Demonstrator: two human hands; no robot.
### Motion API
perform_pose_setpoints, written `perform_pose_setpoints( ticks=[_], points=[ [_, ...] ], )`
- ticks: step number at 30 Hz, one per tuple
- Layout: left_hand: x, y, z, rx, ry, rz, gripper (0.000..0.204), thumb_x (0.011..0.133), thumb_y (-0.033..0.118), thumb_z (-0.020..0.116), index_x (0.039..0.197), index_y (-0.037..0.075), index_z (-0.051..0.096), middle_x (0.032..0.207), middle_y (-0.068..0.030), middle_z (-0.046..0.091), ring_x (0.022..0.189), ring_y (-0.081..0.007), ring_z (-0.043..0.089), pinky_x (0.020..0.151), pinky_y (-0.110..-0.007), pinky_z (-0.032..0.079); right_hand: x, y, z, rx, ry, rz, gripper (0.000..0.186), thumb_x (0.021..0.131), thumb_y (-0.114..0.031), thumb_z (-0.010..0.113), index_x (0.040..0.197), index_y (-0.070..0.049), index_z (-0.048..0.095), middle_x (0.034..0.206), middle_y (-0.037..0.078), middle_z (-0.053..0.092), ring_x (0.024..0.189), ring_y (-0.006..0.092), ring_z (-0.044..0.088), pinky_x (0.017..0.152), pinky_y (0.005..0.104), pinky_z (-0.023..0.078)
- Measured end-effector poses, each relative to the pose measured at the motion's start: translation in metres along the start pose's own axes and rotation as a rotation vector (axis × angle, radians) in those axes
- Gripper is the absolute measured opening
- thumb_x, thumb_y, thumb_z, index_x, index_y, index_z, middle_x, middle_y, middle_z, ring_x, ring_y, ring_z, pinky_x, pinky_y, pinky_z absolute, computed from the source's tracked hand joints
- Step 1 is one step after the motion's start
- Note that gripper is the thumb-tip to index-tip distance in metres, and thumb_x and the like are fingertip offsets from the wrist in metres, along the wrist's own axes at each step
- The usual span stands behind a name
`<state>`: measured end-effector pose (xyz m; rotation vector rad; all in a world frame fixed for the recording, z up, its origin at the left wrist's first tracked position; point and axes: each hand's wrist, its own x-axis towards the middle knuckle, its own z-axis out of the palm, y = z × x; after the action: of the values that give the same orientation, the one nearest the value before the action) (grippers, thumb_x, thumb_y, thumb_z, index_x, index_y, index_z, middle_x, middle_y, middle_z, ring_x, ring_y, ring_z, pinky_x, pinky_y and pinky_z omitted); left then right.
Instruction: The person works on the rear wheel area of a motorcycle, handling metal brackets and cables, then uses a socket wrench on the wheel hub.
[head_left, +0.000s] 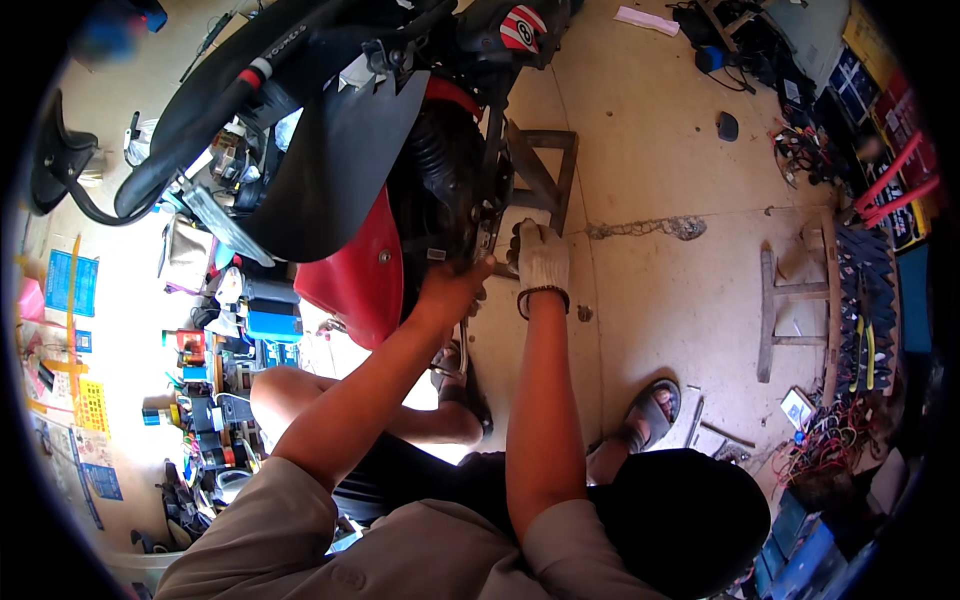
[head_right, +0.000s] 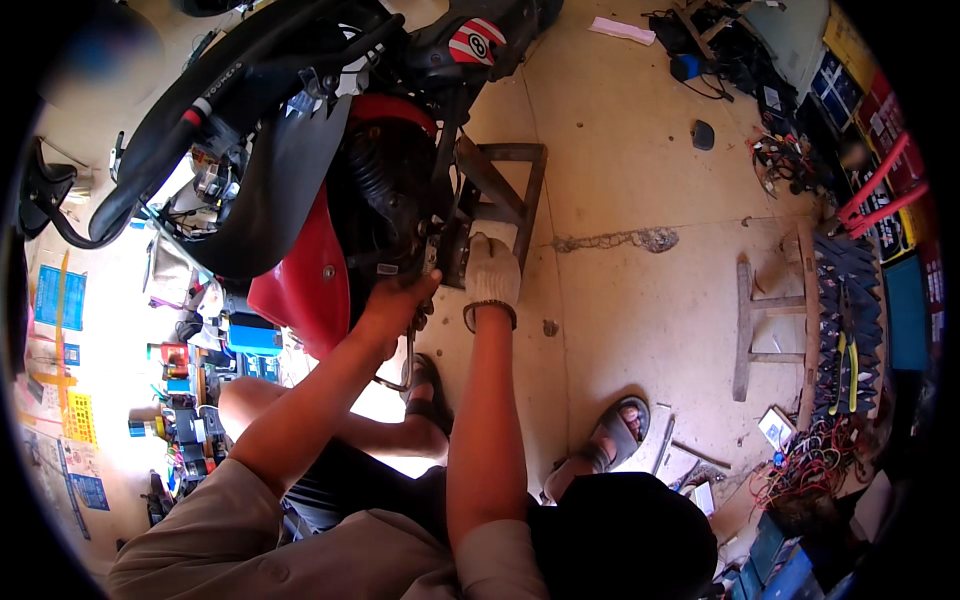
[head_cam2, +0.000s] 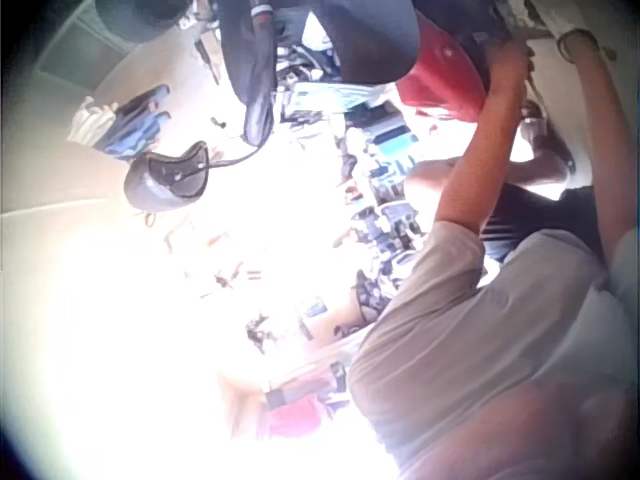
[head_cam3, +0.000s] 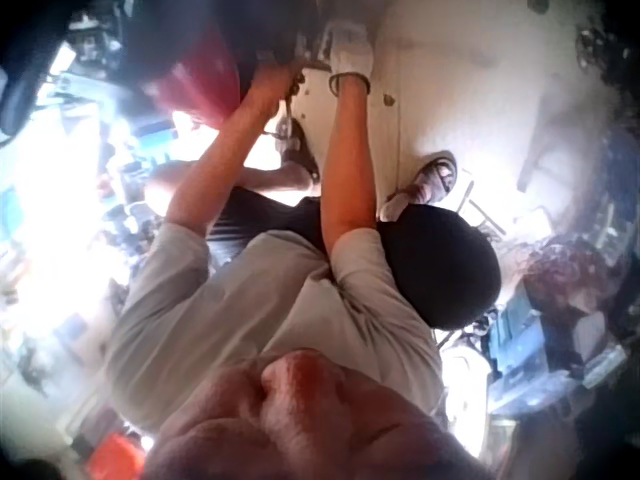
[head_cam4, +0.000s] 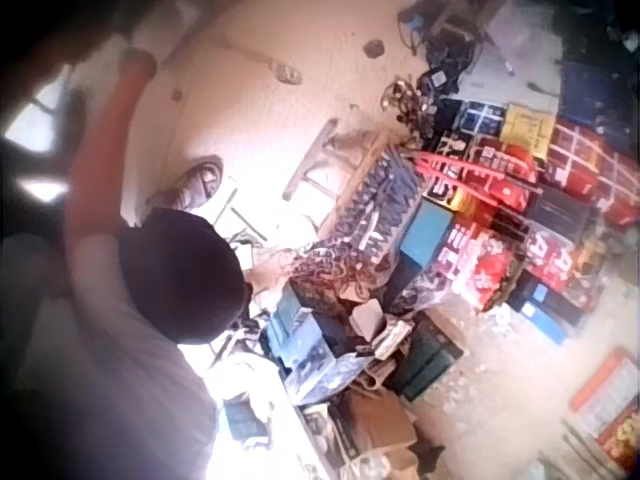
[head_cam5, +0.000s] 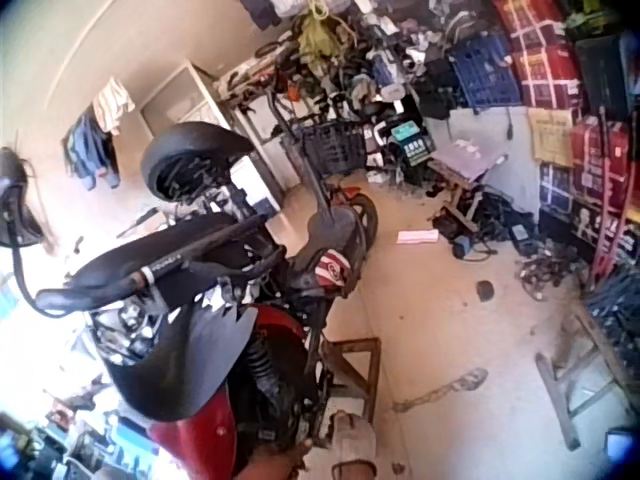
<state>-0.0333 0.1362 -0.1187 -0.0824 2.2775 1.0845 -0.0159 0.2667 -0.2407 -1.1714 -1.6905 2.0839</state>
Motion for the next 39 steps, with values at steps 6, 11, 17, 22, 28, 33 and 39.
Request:
perform_pose_setpoints(
  ticks=[6,11,17,22,28,33,39],
  points=[
    [-0.016,0.005,-0.004,0.032,-0.098,0.071,0.045,0.096,0.041,0.077,0.115,0.001,0.07,0.084,-0.0052,0.067,0.066,-0.0125,0.058,0.058,-0.029,0.046,-0.003,0.026,-0.003,0.082,0.125,0.151,0.048,0.104,-0.04,0.052,0.114,0.002,0.073,0.104,0.021,0.073,0.097,0.0368,0.07,0.083,0.0457,0.053],
    [-0.029,-0.008,-0.018,0.247,-0.138,0.277,0.047,0.094,0.037,0.077,0.117,-0.003,0.068,0.091,-0.0153,0.071,0.079,-0.0257,0.069,0.074,-0.04,0.056,-0.019,0.017,-0.012,0.111,0.306,-0.107,0.039,0.104,-0.034,0.058,0.108,0.003,0.069,0.079,0.006,0.066,0.063,0.0159,0.062,0.056,0.031,0.048],
    [-0.095,-0.014,-0.04,0.527,0.112,0.785,0.055,0.093,0.028,0.075,0.135,-0.004,0.058,0.127,-0.0305,0.066,0.119,-0.0473,0.064,0.1,-0.052,0.051,-0.136,-0.144,-0.057,0.373,0.41,-0.338,0.036,0.104,-0.028,0.06,0.115,0.004,0.072,0.094,0.014,0.072,0.077,0.0237,0.07,0.072,0.035,0.054],
    [-0.141,-0.02,-0.039,0.37,0.203,1.212,0.046,0.091,0.015,0.075,0.133,0.0,0.063,0.129,-0.0251,0.068,0.117,-0.0456,0.065,0.1,-0.049,0.052,-0.203,-0.194,-0.11,0.241,0.523,-0.657,0.032,0.105,-0.024,0.061,0.117,0.004,0.07,0.102,0.015,0.073,0.088,0.0253,0.07,0.081,0.0364,0.054],
    [-0.163,-0.049,-0.061,0.183,0.058,1.233,0.026,0.092,0.001,0.071,0.118,0.002,0.072,0.112,-0.0183,0.074,0.101,-0.0336,0.072,0.09,-0.039,0.056,-0.349,-0.228,-0.169,0.235,0.452,-0.802,0.026,0.106,-0.017,0.063,0.121,0.003,0.07,0.098,0.004,0.07,0.086,0.0089,0.065,0.077,0.0242,0.054],
    [-0.167,-0.061,-0.068,0.097,0.016,1.131,0.017,0.098,0.002,0.067,0.113,-0.001,0.073,0.103,-0.012,0.075,0.096,-0.0188,0.071,0.085,-0.03,0.054,-0.328,-0.055,-0.32,-0.036,0.903,-0.61,0.028,0.105,-0.02,0.062,0.114,0.004,0.071,0.088,0.005,0.07,0.077,0.0119,0.064,0.068,0.0301,0.054],
    [-0.156,-0.075,-0.073,-0.045,-0.102,0.877,0.02,0.101,0.005,0.067,0.119,-0.003,0.073,0.103,-0.0101,0.077,0.091,-0.0143,0.071,0.083,-0.028,0.056,-0.37,0.268,-0.339,-0.843,0.83,0.295,0.037,0.09,-0.035,0.061,0.109,-0.009,0.079,0.108,0.022,0.076,0.103,0.0428,0.072,0.095,0.0517,0.057]
  ],
)
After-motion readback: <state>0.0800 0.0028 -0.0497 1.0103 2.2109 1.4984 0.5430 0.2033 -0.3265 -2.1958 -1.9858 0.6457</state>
